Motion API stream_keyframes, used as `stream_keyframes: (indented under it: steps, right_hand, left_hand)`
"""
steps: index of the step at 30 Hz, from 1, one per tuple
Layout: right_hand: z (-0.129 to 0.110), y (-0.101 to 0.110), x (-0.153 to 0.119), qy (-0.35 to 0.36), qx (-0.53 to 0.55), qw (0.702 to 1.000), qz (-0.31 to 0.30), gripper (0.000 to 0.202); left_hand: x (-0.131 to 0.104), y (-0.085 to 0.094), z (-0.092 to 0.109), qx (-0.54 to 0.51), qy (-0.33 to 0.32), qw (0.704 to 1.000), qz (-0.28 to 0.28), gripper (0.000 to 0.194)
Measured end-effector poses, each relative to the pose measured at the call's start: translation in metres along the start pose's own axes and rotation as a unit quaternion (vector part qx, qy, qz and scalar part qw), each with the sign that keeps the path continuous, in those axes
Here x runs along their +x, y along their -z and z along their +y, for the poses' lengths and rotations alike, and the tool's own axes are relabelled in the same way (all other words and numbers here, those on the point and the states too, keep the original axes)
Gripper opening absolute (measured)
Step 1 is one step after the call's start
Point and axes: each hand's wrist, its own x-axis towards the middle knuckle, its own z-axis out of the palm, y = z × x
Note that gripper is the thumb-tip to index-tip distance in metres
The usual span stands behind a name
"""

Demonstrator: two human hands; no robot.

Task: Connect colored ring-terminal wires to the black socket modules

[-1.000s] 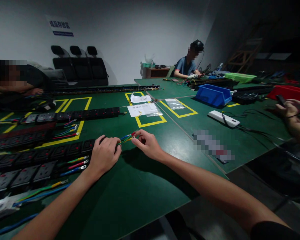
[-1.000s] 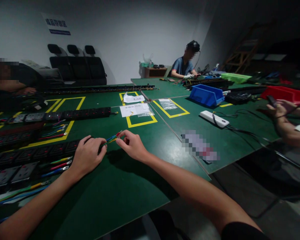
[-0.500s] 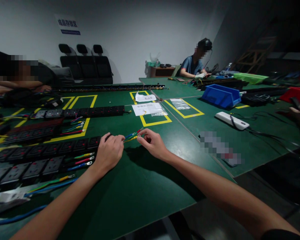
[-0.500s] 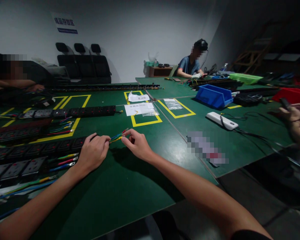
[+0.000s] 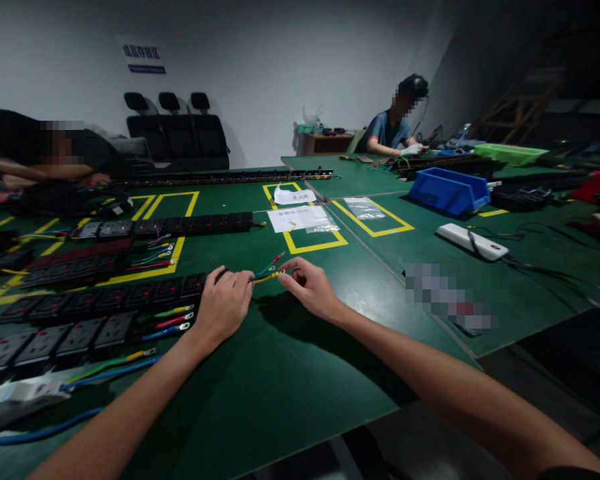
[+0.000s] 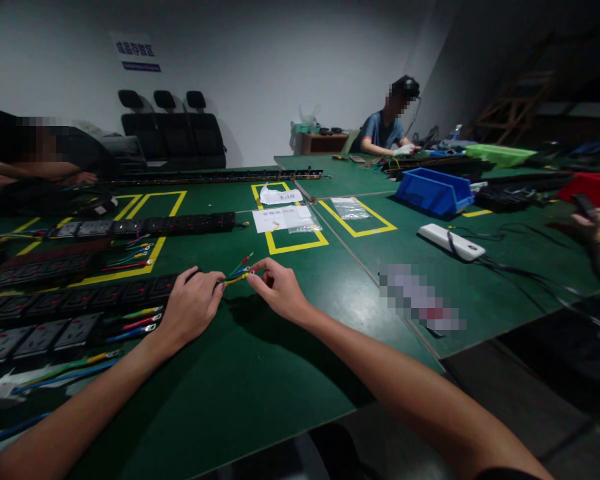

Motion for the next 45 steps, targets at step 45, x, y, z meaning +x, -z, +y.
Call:
stream_keyframes:
  steps: [45]
  right_hand:
    - [0.0017,0.0006,0.0016,-0.006,-0.003,1.0,0.002,0.018]
  left_hand:
    - [0.0013,0.0017,-0.0001,-0.005,-0.006,1.0,-0.005,0.023]
